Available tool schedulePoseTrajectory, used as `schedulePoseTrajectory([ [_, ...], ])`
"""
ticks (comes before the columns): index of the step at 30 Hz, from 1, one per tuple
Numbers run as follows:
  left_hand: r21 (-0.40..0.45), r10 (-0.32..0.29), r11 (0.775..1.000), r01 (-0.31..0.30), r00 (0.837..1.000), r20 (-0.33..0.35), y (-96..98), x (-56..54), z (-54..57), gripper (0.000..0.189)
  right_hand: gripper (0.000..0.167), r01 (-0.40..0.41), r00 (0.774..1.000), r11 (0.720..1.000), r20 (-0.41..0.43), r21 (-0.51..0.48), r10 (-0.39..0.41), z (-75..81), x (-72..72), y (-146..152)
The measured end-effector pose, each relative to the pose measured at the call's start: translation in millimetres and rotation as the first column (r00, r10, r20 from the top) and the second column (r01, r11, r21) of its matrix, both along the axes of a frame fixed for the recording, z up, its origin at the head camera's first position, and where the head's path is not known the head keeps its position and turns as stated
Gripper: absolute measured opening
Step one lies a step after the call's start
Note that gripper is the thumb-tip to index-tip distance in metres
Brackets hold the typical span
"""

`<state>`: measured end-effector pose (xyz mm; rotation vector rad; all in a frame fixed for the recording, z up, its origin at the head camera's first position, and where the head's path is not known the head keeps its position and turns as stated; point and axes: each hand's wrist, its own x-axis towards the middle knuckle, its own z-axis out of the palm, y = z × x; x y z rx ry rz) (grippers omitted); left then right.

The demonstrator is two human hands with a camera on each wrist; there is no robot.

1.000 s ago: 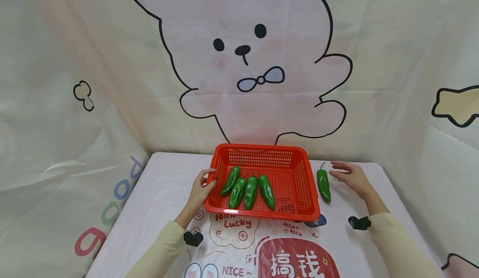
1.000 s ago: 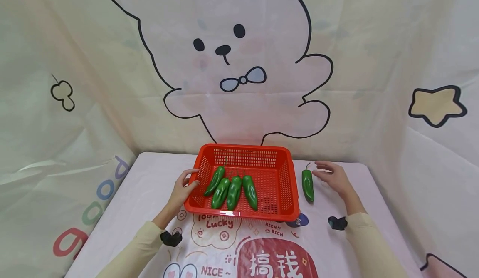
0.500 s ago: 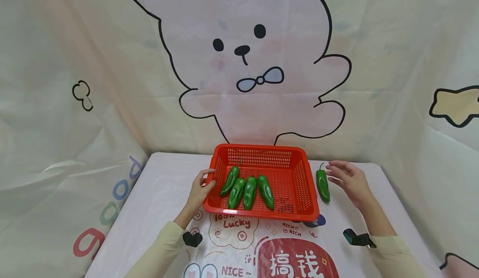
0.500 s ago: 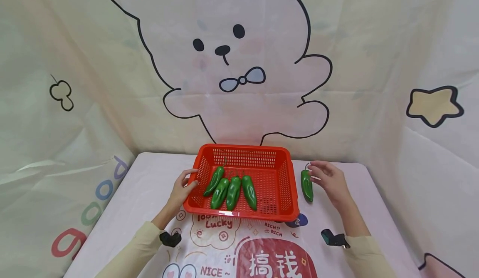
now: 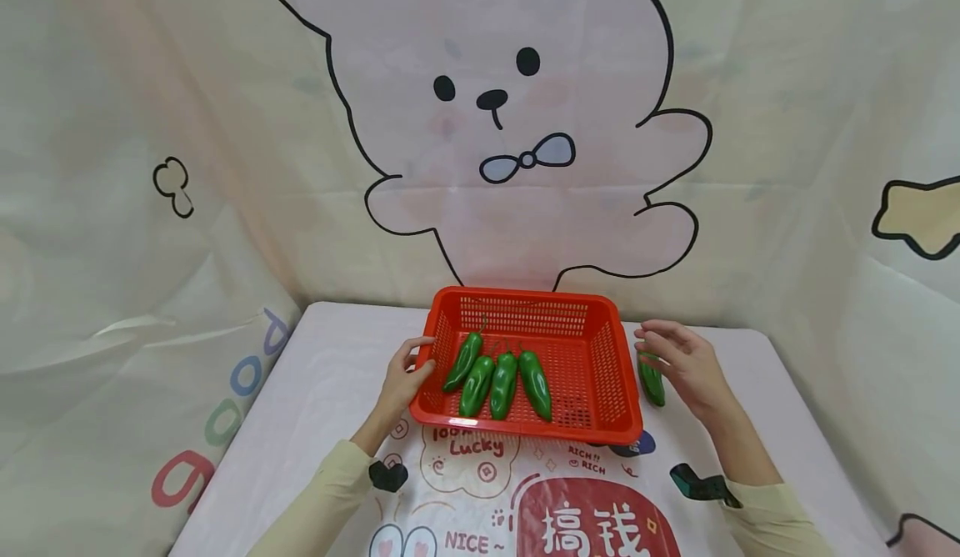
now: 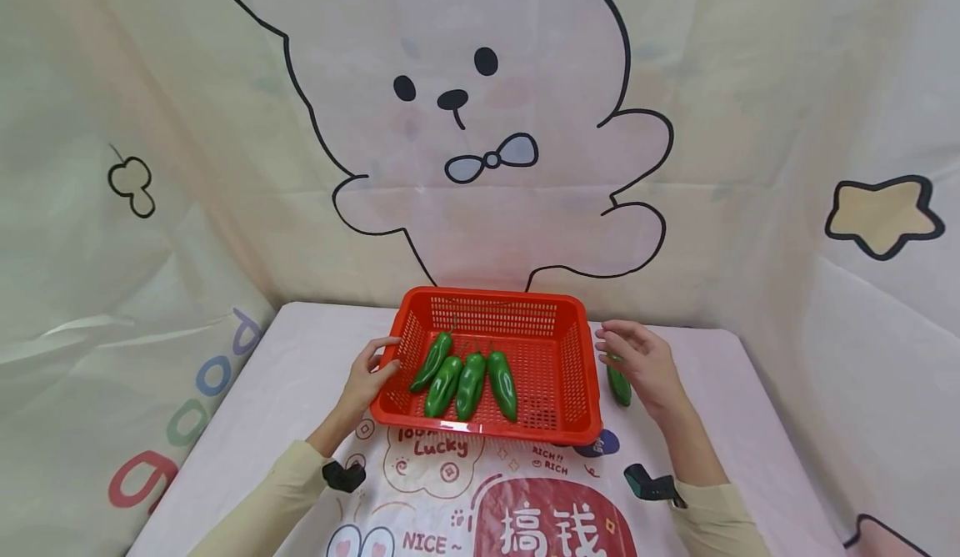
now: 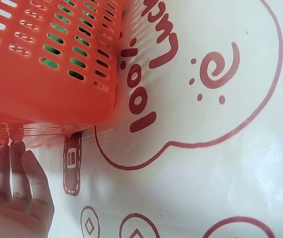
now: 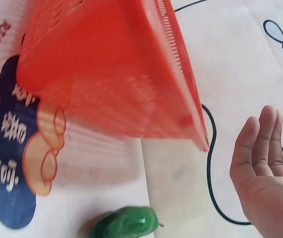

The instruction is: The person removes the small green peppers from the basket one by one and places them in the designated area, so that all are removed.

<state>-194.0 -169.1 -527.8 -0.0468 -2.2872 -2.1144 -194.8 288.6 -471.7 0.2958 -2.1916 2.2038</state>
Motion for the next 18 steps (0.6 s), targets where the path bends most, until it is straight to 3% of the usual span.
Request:
schedulePoseTrajectory([
  [4, -0.016, -0.023, 1.000, 0.023, 1.000, 0.003, 2.5, 7.7, 17.2, 0.042, 0.030, -0.011, 1.000, 1.000, 0.011, -0.024, 0.011, 3.4, -3.0, -10],
  [7, -0.031, -0.021, 0.999, 0.021, 1.000, 0.004, 2.8, 10.5, 23.0, 0.042, 0.032, -0.031, 0.999, 0.998, 0.022, -0.045, 0.032, 5.9, -6.2, -21],
  [14, -0.036, 0.030, 0.999, -0.030, 0.999, -0.018, -1.7, -5.9, -15.2, 0.041, 0.024, -0.076, 0.996, 0.994, 0.030, -0.081, 0.078, 12.3, -13.6, -48],
  [18, -0.044, 0.042, 0.998, -0.044, 0.998, -0.040, -1.2, -4.7, -16.2, 0.039, 0.024, -0.096, 0.995, 0.991, 0.026, -0.089, 0.099, 13.2, -20.7, -61],
])
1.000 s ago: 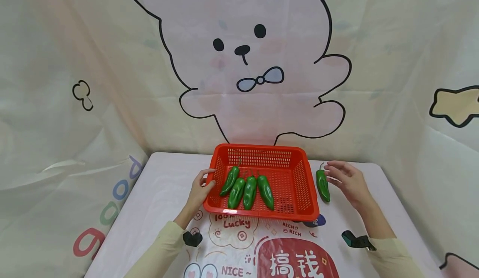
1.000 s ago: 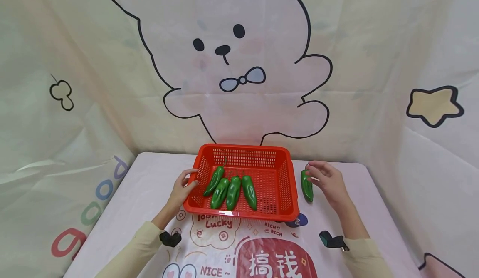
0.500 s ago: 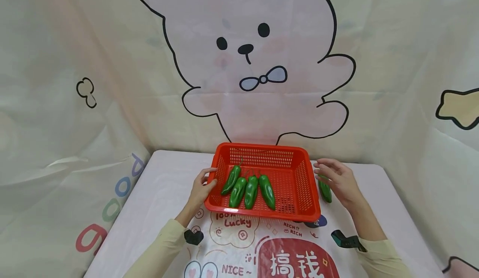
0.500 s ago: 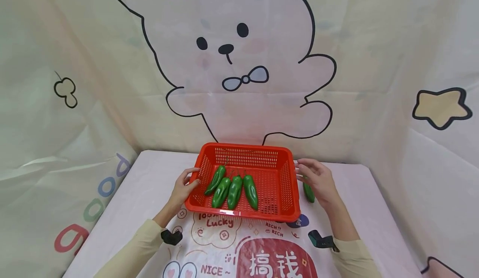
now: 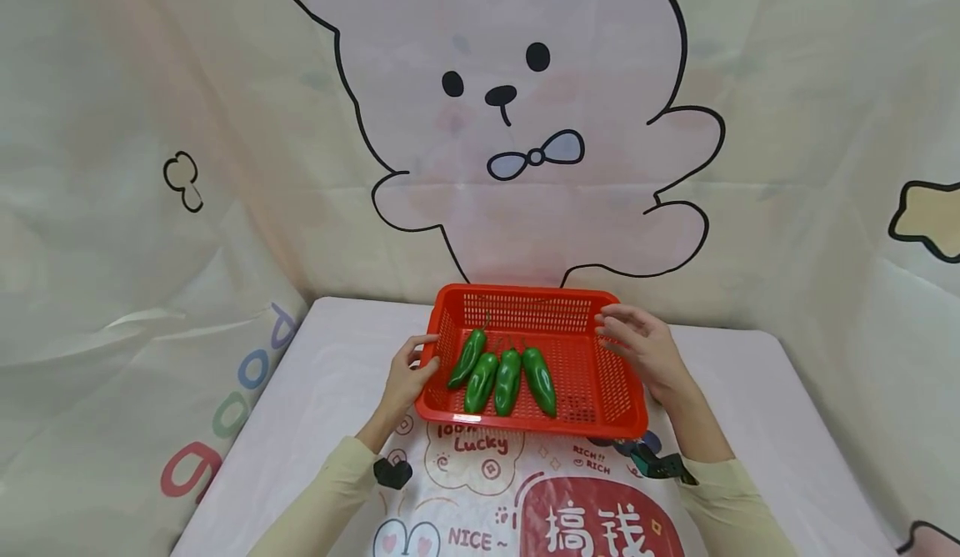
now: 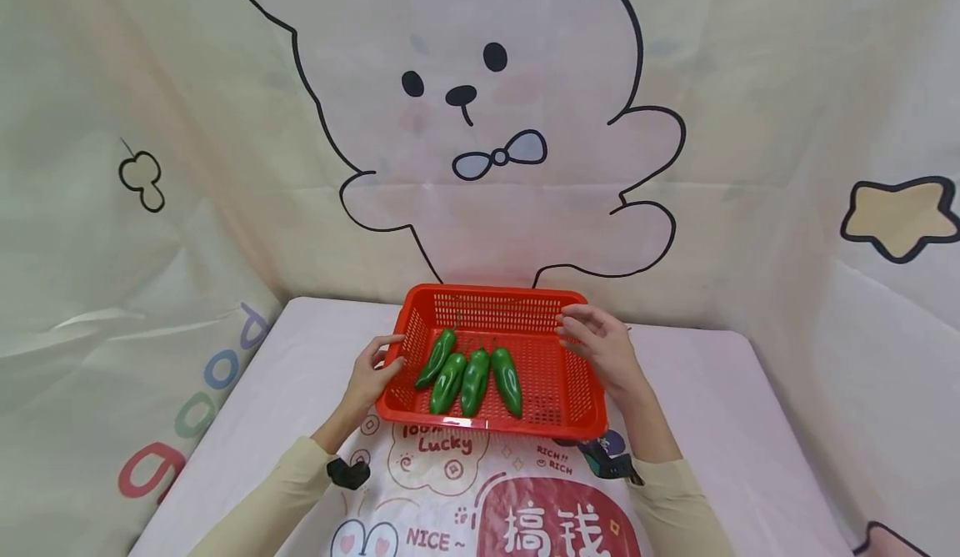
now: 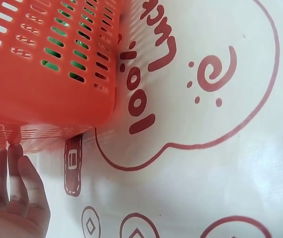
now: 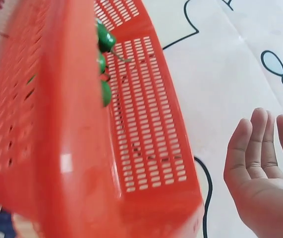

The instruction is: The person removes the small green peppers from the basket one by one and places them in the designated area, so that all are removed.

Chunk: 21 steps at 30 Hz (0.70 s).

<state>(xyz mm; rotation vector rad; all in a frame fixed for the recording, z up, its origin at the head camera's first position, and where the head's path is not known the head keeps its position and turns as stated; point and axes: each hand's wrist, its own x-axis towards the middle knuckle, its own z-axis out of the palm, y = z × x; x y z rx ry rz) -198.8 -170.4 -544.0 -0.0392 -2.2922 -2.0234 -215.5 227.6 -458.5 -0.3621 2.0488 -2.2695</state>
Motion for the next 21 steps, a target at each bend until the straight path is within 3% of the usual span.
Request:
schedulePoseTrajectory([
  [7, 0.005, -0.037, 0.999, 0.037, 0.999, 0.014, -1.5, 1.5, 4.4, 0.040, 0.037, -0.066, 0.998, 0.998, 0.004, -0.016, 0.066, 7.7, -6.0, -20],
  [16, 0.016, -0.050, 0.999, 0.049, 0.997, 0.052, -4.7, 0.8, 4.6, 0.044, 0.044, -0.085, 0.995, 0.996, 0.049, -0.005, 0.085, 12.4, -16.9, -45],
  [21, 0.041, -0.073, 0.997, 0.070, 0.995, 0.067, -3.4, 6.5, 20.5, 0.045, 0.043, -0.084, 0.995, 0.996, 0.063, 0.022, 0.083, 11.0, -25.2, -57],
])
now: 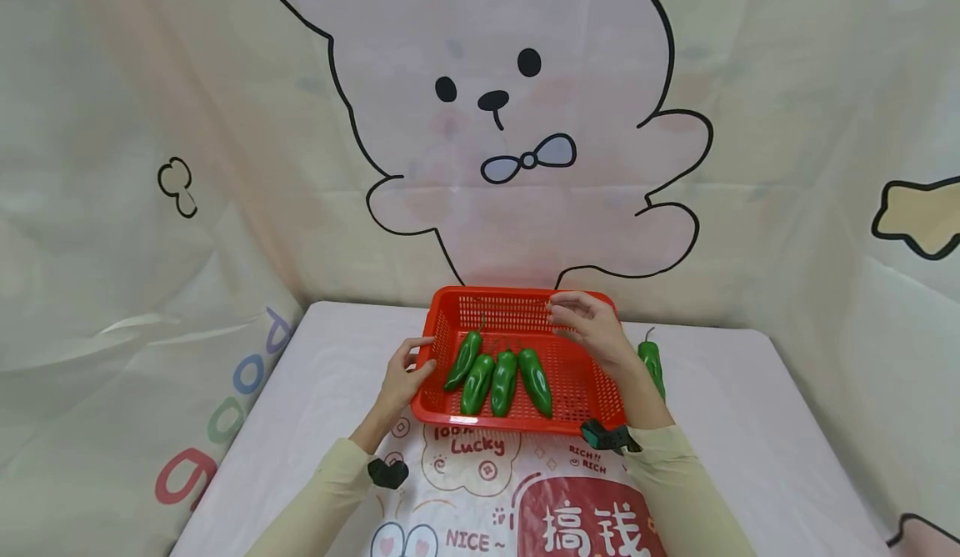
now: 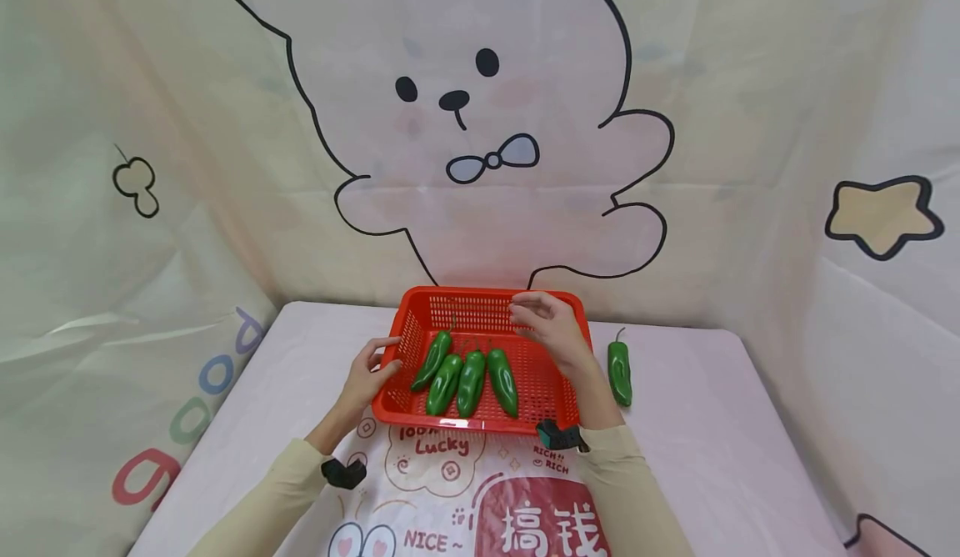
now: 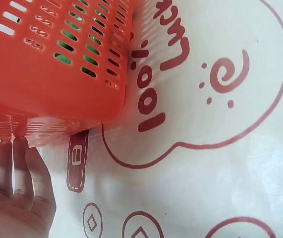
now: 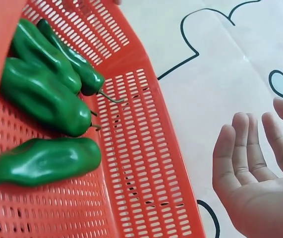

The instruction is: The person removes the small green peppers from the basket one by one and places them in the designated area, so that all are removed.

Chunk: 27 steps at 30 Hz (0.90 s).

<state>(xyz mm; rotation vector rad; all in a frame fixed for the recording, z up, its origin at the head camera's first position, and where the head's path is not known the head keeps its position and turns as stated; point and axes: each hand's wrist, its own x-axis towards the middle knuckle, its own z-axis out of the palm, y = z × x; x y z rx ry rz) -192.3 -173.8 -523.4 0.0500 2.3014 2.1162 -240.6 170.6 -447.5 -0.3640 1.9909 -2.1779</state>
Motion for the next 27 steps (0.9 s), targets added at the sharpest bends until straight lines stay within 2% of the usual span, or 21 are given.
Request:
schedulePoseTrajectory([
  [4, -0.002, -0.020, 1.000, 0.020, 1.000, -0.006, 1.7, 7.0, 14.7, 0.045, 0.044, -0.003, 1.000, 0.999, -0.008, 0.034, 0.003, -6.3, -6.8, -6],
  [7, -0.002, -0.027, 1.000, 0.027, 0.999, -0.017, 2.9, 9.5, 18.3, 0.044, 0.041, 0.015, 1.000, 0.996, -0.022, 0.088, -0.013, -13.9, -11.5, -8],
  [16, 0.018, -0.019, 1.000, 0.019, 1.000, -0.017, 1.4, 9.7, 14.4, 0.043, 0.036, 0.033, 0.998, 0.975, -0.059, 0.219, -0.020, -29.7, -21.8, -11],
  [21, 0.012, -0.021, 1.000, 0.021, 1.000, -0.022, 1.5, 9.4, 14.2, 0.042, 0.039, -0.001, 0.995, 0.949, -0.092, 0.316, 0.032, -34.9, -26.2, -11],
  [23, 0.018, -0.022, 1.000, 0.022, 0.999, -0.023, 1.6, 9.4, 14.5, 0.042, 0.041, -0.017, 0.994, 0.943, -0.097, 0.331, 0.052, -37.6, -27.9, -10],
  [27, 0.022, -0.025, 0.999, 0.025, 0.999, -0.022, 1.6, 9.4, 14.5, 0.043, 0.044, -0.028, 0.998, 0.952, -0.050, 0.305, 0.045, -45.2, -31.6, -9],
])
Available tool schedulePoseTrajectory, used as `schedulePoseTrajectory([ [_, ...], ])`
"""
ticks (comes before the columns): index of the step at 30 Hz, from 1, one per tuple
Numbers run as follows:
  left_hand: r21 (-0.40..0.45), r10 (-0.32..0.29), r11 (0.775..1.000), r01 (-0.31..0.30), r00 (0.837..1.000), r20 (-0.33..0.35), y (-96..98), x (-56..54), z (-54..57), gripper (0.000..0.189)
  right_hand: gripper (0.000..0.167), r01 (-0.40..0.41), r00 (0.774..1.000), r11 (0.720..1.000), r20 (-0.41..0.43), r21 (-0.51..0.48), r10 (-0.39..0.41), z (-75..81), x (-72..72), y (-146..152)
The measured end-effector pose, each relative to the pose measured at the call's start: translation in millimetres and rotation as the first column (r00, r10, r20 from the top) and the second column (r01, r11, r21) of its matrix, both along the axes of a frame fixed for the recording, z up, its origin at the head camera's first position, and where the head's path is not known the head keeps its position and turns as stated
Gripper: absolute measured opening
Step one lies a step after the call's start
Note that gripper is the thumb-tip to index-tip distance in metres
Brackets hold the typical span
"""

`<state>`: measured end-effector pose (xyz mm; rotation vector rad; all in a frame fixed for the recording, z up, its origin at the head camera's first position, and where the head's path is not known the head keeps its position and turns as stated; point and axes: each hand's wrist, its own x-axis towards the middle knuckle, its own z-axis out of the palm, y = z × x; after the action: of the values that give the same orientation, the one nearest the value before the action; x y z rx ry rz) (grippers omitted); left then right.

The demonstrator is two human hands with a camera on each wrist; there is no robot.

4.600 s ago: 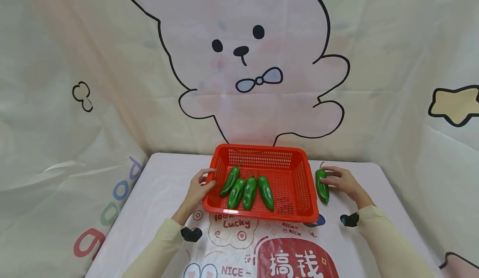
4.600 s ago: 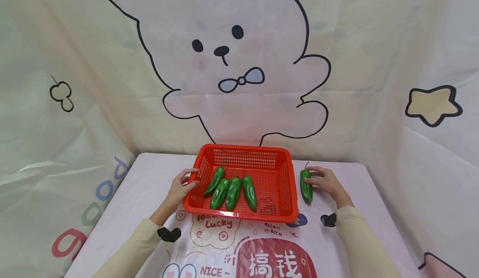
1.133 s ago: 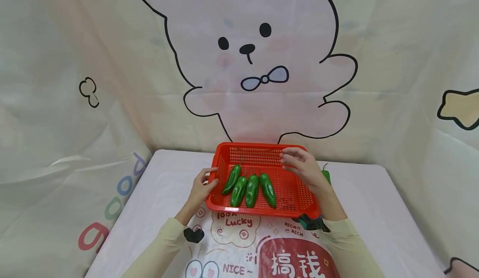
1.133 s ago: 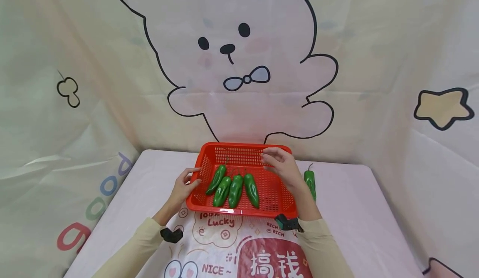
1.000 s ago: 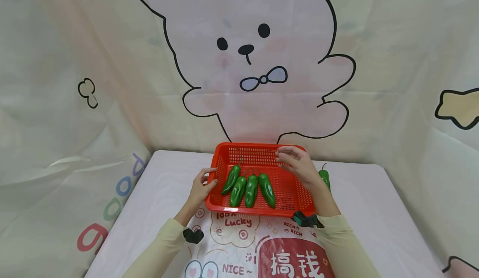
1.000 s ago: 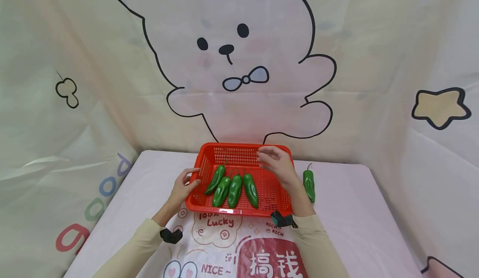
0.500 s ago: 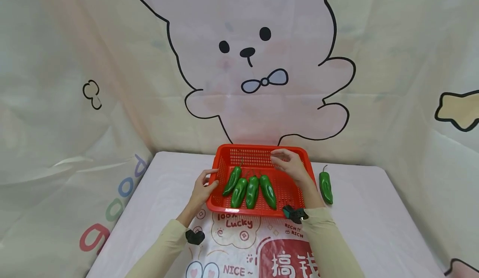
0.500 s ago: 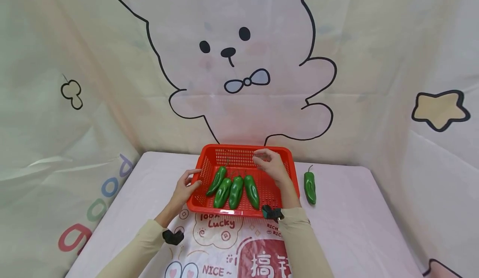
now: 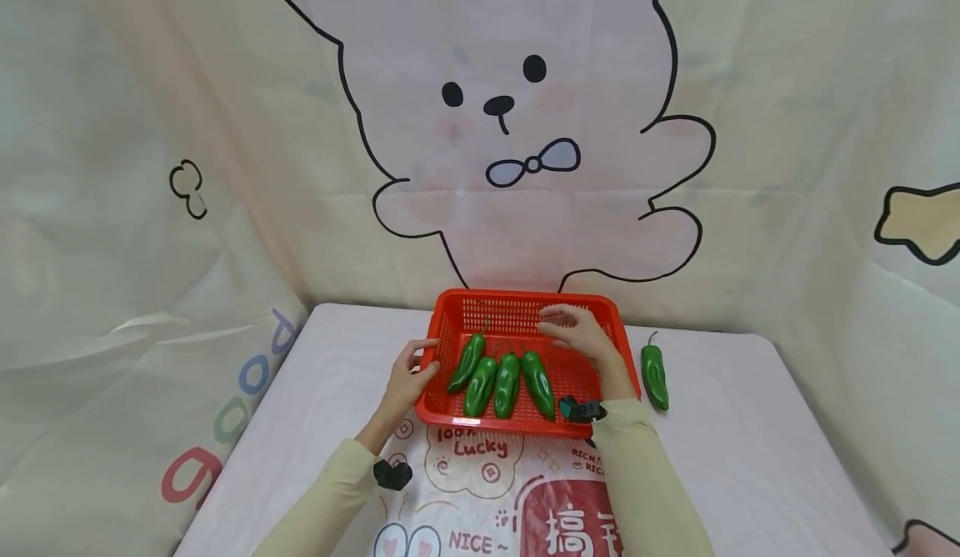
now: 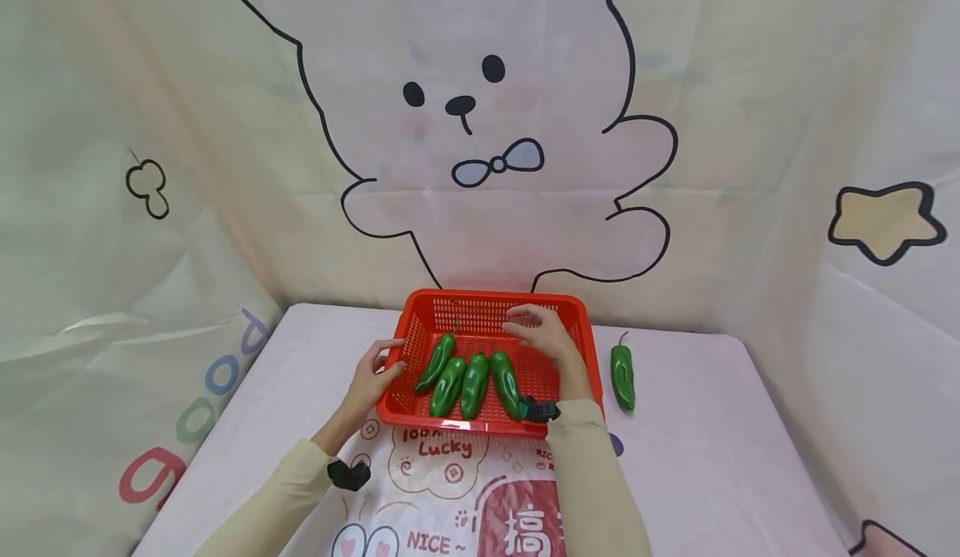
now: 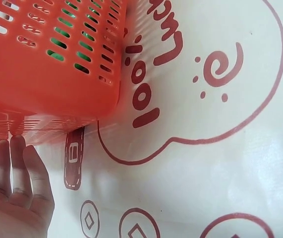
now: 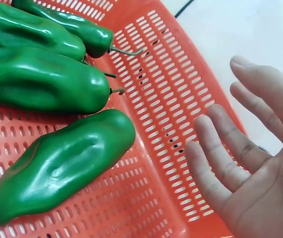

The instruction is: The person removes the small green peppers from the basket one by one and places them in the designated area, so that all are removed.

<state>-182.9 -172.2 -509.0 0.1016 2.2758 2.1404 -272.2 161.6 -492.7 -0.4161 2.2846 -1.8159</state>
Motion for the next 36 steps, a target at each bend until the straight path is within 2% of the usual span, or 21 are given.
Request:
schedulePoseTrajectory([
  [6, 0.003, 0.004, 1.000, -0.004, 1.000, -0.001, 0.8, 0.3, -0.1, 0.043, 0.049, 0.027, 0.994, 0.999, 0.108, 0.019, -0.028, -16.9, -4.3, 6],
  [11, 0.006, 0.007, 1.000, -0.007, 1.000, 0.009, 0.9, -0.3, -0.4, 0.043, 0.053, 0.014, 0.981, 0.999, 0.193, 0.047, -0.023, -26.6, -3.6, 6],
  [21, 0.007, 0.004, 1.000, -0.005, 1.000, 0.019, 0.6, -1.5, -2.0, 0.043, 0.061, -0.045, 0.967, 0.993, 0.255, 0.109, 0.015, -35.4, -2.7, 6],
  [29, -0.005, 0.013, 1.000, -0.012, 1.000, 0.019, 1.0, -0.4, -0.8, 0.042, 0.061, -0.093, 0.956, 0.991, 0.288, 0.099, 0.060, -36.7, 1.2, 5],
  [36, 0.008, 0.012, 1.000, -0.012, 1.000, 0.022, 1.9, -0.4, -1.4, 0.043, 0.057, -0.144, 0.947, 0.987, 0.299, 0.078, 0.115, -31.3, 9.8, 1],
])
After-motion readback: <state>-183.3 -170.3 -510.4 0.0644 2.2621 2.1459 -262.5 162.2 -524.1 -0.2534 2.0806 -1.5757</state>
